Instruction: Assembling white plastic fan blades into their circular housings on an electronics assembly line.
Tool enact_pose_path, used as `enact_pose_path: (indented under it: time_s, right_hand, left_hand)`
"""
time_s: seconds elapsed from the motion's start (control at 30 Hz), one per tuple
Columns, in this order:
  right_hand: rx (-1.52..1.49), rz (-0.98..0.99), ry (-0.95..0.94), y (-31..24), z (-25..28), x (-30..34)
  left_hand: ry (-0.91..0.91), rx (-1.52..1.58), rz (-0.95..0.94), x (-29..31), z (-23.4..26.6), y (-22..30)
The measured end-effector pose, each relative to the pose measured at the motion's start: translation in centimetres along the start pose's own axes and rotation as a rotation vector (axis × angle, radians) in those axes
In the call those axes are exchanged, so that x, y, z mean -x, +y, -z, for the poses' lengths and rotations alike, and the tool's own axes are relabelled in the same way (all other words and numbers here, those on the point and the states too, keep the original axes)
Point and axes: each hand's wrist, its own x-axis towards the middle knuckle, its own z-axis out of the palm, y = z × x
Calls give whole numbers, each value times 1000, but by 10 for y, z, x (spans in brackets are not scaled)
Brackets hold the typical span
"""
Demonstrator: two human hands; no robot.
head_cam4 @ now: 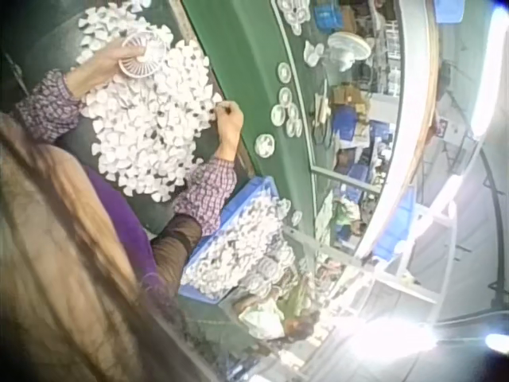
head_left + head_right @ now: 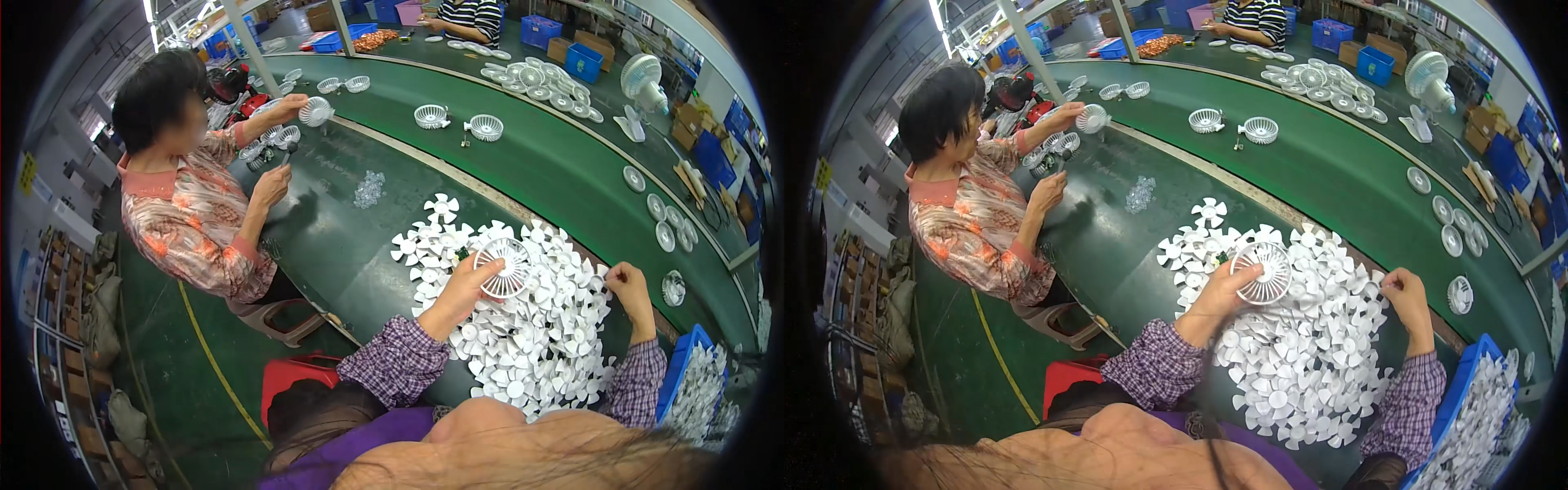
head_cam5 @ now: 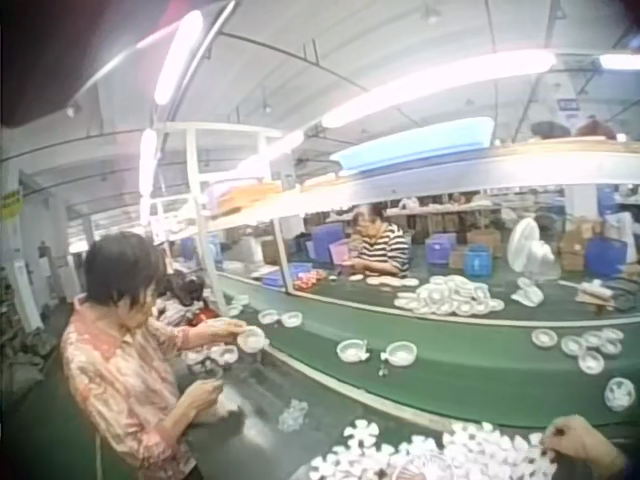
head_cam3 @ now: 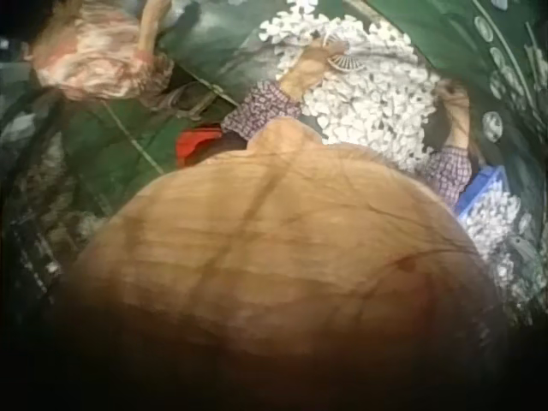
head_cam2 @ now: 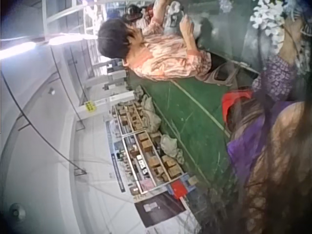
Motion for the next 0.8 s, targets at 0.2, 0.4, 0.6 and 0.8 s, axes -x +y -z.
enact_pose_path:
  time_s: [0.2,0.4,0.6,0.8]
  right_hand:
    - [223,526,286,-84,-11,61]
    - [591,794,-2,-82,-78,112]
    - [493,704,-48,-79,-81,123]
    - [555,597,-64,-82,-82,78]
  left_hand:
    - [44,-41,27,8,-14,20]
    - [54,-43,2,18,-12,16]
    - [68,-26,84,21,-16,8]
    - [157,-97,-57,-2,17,-2]
